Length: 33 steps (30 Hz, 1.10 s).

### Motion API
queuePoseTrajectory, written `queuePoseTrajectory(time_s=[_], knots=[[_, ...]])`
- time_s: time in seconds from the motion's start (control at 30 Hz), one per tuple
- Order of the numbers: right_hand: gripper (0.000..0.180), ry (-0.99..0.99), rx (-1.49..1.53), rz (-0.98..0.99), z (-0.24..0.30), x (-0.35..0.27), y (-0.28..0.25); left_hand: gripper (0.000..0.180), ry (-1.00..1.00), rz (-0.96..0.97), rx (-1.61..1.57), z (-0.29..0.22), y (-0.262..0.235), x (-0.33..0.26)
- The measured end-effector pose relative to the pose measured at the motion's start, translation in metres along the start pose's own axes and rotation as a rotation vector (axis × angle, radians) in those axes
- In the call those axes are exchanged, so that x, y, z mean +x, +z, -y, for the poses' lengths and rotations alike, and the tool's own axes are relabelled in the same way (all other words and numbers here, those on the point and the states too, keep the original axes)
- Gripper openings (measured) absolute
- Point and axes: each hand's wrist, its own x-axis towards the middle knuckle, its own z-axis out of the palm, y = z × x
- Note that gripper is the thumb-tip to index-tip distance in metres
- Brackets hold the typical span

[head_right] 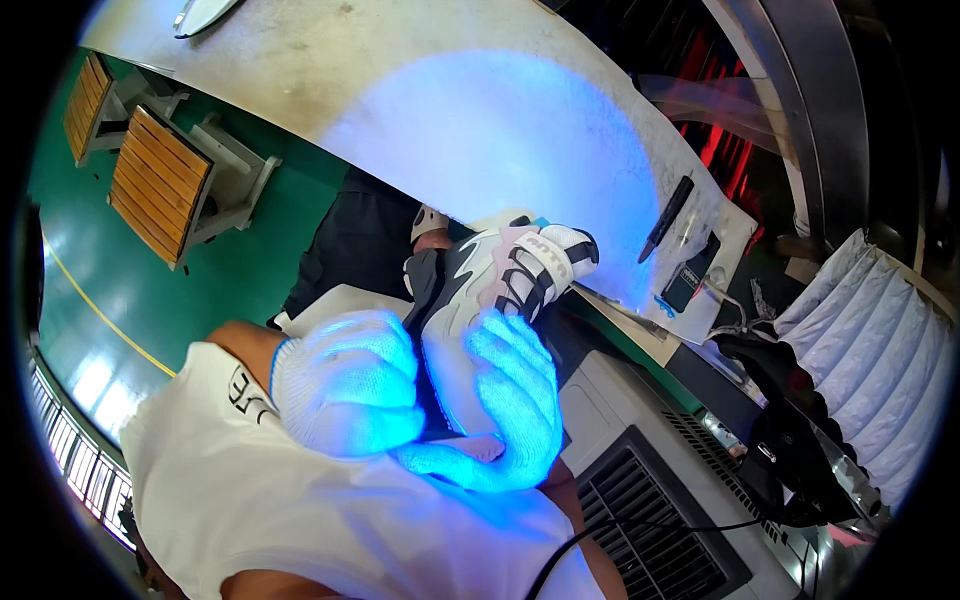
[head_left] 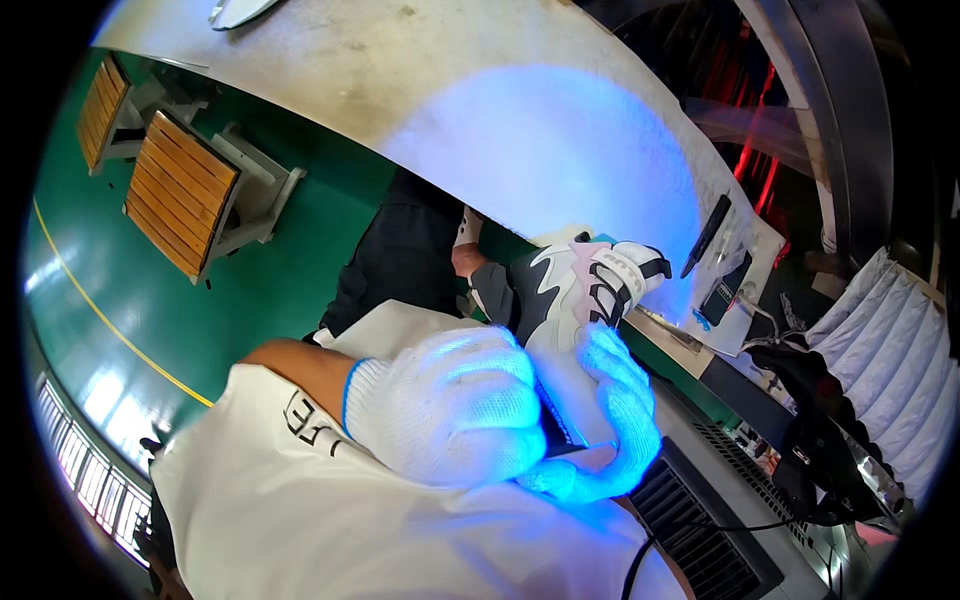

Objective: The person cleans a single sneaker using a small black tool, likely a brush or scraper. They repeatedly scrub the upper, sides, and sole of the shoe while holding it in their gloved hands. The person rotates the shoe to access different areas and occasionally places it on the workbench before picking it up again.

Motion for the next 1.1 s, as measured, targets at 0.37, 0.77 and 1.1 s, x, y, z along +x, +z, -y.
queuePoseTrajectory(time_s=[0.37, 0.77, 1.1], knots=[[0.068, 0.033, 0.251, -0.111, -0.017, -0.045, -0.039, 0.029, 0.099, 0.117, -0.157, 0.015, 0.026, 0.063], [0.073, 0.041, 0.411, -0.222, -0.023, -0.090, -0.055, 0.048, -0.323, 0.309, -0.159, 0.000, 0.053, 0.068], [0.058, -0.021, 0.124, -0.119, -0.013, -0.069, -0.065, 0.051, -0.294, 0.313, -0.123, 0.003, 0.060, 0.068]])
